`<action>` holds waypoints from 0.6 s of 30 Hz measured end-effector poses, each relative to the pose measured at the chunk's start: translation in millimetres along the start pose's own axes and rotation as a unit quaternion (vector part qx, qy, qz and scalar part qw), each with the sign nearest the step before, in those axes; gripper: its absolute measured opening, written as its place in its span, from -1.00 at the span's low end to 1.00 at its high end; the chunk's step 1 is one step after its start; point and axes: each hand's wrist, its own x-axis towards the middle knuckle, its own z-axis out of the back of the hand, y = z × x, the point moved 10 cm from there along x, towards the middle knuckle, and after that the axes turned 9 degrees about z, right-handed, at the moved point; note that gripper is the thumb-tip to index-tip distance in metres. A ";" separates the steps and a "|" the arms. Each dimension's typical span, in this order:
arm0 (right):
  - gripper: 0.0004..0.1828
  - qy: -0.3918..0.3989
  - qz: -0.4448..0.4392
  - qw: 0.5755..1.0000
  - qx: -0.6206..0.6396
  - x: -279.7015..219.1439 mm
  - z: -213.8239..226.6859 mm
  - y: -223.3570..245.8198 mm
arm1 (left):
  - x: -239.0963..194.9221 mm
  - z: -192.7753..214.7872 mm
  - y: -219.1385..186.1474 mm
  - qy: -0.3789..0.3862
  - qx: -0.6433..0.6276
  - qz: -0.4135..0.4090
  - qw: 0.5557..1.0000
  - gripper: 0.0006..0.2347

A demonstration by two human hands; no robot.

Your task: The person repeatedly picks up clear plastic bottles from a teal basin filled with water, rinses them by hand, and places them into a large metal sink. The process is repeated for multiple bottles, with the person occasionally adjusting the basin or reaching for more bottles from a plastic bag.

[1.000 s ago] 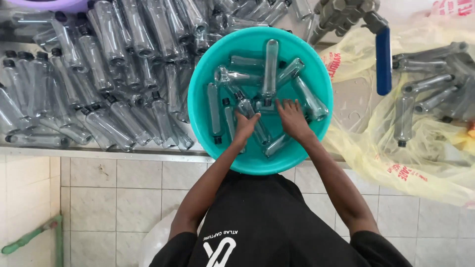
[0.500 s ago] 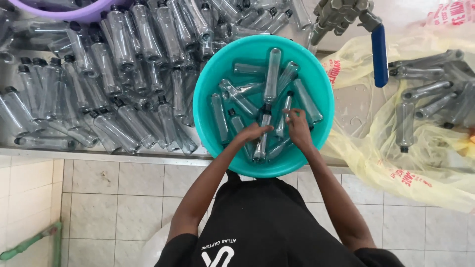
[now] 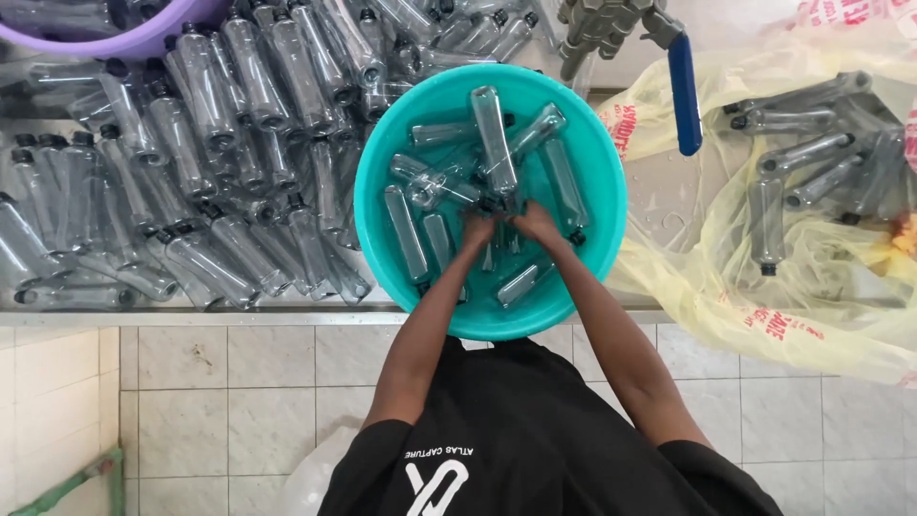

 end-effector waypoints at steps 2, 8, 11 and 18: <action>-0.27 -0.010 0.011 1.000 -0.013 29.7 -29.8 -44.7 | -13.2 19.1 -37.0 -0.047 0.119 -0.103 0.986 -0.53; -0.55 -0.076 0.121 0.987 -0.070 74.7 -68.2 -94.1 | -36.6 7.8 -68.0 -0.168 0.567 -0.220 0.776 -0.75; -0.52 -0.056 0.069 0.994 -0.069 66.9 -62.2 -91.7 | -35.0 -7.7 -52.9 -0.211 0.788 -0.212 0.538 -0.74; -0.33 -0.070 0.088 0.992 0.059 54.5 -52.9 -71.5 | -31.9 56.8 -61.6 -0.141 -0.018 -0.148 0.979 -0.80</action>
